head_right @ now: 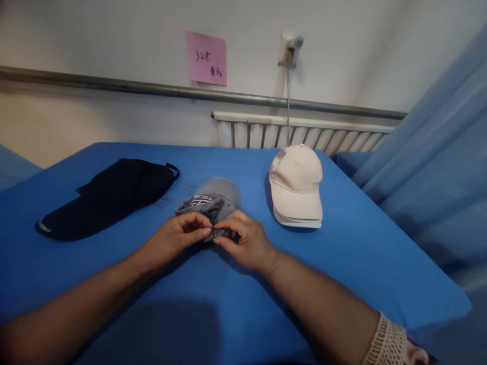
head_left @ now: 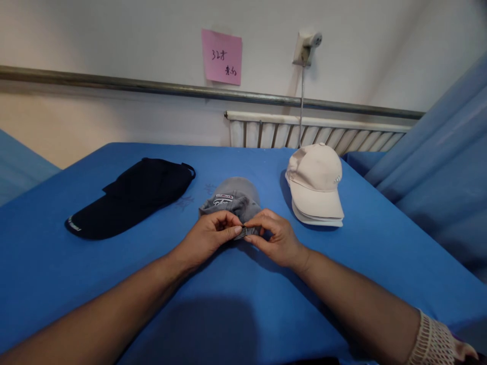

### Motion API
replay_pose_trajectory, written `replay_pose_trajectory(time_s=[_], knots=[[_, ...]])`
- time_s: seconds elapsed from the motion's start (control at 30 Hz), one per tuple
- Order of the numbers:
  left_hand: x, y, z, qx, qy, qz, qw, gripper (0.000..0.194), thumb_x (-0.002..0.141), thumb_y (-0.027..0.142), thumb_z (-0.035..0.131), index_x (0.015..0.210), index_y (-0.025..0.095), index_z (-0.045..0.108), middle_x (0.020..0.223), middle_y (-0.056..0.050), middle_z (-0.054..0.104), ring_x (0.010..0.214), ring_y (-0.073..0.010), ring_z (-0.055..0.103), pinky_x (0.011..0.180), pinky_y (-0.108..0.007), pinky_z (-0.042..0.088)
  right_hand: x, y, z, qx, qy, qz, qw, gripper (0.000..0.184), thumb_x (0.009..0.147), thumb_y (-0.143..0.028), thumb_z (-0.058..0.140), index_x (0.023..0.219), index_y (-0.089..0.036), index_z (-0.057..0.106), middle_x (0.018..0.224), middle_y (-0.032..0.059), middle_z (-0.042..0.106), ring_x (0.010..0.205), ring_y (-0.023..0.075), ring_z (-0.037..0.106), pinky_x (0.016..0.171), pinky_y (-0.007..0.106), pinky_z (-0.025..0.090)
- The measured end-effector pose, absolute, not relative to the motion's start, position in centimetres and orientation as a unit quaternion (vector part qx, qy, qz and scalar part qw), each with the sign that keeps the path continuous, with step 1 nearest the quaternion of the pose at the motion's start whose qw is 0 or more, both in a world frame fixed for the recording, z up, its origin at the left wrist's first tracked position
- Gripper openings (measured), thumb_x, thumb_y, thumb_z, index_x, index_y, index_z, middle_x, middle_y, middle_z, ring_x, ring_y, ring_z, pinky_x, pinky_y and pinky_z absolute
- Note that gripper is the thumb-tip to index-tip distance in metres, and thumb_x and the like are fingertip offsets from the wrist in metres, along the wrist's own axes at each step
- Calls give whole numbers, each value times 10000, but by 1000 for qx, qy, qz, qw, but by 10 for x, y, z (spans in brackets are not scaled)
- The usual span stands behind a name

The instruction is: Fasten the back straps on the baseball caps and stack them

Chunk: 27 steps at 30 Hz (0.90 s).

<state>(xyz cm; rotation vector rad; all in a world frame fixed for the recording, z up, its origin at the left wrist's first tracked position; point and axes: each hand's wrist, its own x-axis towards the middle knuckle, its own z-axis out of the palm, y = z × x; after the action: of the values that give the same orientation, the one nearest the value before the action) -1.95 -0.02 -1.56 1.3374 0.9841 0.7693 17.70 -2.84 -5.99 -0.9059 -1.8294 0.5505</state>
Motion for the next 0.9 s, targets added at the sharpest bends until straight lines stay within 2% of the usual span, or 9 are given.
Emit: replay_pose_trajectory(time_s=[0.2, 0.37, 0.53, 0.7, 0.77, 0.9], knots=[[-16, -2, -18, 572, 437, 351, 599, 226, 662, 270, 801, 761, 163, 628, 685, 22, 586, 630, -109, 519, 589, -234, 405, 176, -29, -58, -369, -759, 232, 483, 165, 851, -267, 708, 1011, -233, 685, 863, 22, 625, 725, 136, 576, 663, 278, 511], [-15, -3, -20, 551, 433, 381, 603, 226, 712, 312, 784, 830, 175, 647, 725, 20, 596, 648, -115, 533, 618, -245, 430, 176, -29, -57, -366, -754, 220, 500, 171, 848, -264, 711, 1011, -229, 674, 859, 21, 634, 720, 138, 581, 655, 283, 518], [-19, -1, -21, 582, 410, 356, 606, 251, 778, 373, 743, 943, 188, 699, 888, -32, 677, 797, -160, 605, 735, -286, 466, 177, -27, -60, -367, -741, 232, 513, 197, 855, -248, 702, 1050, -254, 674, 957, 35, 627, 756, 139, 588, 666, 289, 535], [-21, 0, -22, 581, 397, 325, 632, 247, 758, 382, 765, 901, 186, 723, 810, -23, 664, 731, -147, 571, 689, -278, 444, 175, -29, -60, -384, -731, 223, 519, 251, 848, -213, 700, 1091, -257, 651, 1112, 60, 571, 729, 115, 562, 674, 292, 537], [-22, 1, -22, 573, 395, 331, 637, 253, 793, 414, 735, 915, 192, 736, 809, -27, 663, 736, -146, 564, 696, -279, 444, 175, -31, -58, -408, -722, 195, 524, 251, 840, -209, 704, 1079, -249, 640, 1074, 55, 558, 704, 113, 539, 659, 290, 524], [-24, 3, -22, 562, 385, 325, 656, 260, 819, 418, 720, 967, 206, 750, 853, -38, 678, 784, -153, 578, 737, -285, 452, 174, -33, -53, -432, -722, 170, 513, 146, 829, -204, 703, 949, -223, 621, 850, 10, 548, 687, 130, 525, 610, 264, 474]])
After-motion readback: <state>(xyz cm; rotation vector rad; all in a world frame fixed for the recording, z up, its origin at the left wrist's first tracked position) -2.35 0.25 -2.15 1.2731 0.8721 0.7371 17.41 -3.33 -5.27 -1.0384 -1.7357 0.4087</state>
